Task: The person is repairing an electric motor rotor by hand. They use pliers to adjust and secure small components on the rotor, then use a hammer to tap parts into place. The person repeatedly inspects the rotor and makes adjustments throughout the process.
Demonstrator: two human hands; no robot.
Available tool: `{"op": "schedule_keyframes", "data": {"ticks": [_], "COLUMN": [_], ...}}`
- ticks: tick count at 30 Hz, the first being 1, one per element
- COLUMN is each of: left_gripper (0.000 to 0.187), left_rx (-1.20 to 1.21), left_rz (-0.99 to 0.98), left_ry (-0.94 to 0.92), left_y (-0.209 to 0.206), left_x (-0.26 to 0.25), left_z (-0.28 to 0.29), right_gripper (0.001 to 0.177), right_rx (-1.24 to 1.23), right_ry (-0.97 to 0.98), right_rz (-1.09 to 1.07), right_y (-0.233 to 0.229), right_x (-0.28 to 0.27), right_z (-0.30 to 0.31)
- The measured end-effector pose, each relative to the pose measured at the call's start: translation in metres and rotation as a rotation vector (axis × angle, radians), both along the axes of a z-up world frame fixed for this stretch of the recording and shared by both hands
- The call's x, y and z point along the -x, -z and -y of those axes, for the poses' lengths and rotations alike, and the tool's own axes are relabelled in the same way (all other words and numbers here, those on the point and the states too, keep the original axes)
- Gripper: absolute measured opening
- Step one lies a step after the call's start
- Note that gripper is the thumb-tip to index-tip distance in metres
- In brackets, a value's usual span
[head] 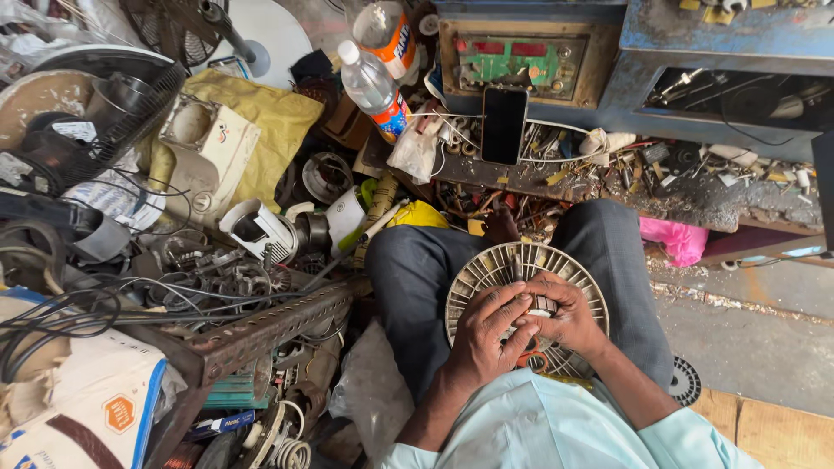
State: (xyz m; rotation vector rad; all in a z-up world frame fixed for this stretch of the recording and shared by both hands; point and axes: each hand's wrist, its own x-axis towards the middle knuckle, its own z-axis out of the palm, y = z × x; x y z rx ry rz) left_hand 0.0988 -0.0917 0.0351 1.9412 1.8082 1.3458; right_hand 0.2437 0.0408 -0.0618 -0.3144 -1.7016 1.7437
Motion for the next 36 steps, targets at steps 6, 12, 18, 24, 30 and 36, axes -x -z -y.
{"op": "schedule_keyframes", "data": {"ticks": [6, 12, 18, 24, 30, 36], "left_gripper": [0.034, 0.034, 0.036, 0.034, 0.036, 0.044], "left_rx": [-0.01, -0.012, -0.01, 0.023, 0.032, 0.052], "left_rz": [0.018, 0.037, -0.015, -0.056, -0.095, -0.159], "left_ry": [0.0, 0.002, -0.009, -0.003, 0.021, 0.02], "left_y": [0.0, 0.001, -0.005, -0.013, -0.016, -0.008], "left_x": [0.002, 0.003, 0.002, 0.005, 0.005, 0.005], "left_z": [0.001, 0.0, -0.001, -0.008, -0.013, -0.011], "right_gripper": [0.05, 0.051, 0.051, 0.054, 0.052, 0.052], "right_rx": [0.005, -0.003, 0.008, 0.033, -0.021, -0.087], "right_ry": [-0.007, -0.01, -0.005, -0.029, -0.009, 0.013], "right_rz": [0.016, -0.007, 0.015, -0.032, -0.047, -0.009], "right_y": [-0.004, -0.004, 0.0, -0.004, -0.001, 0.007], "right_x": [0.002, 0.001, 0.002, 0.0, -0.001, -0.001], "right_z": [0.001, 0.001, 0.002, 0.002, -0.002, -0.003]}}
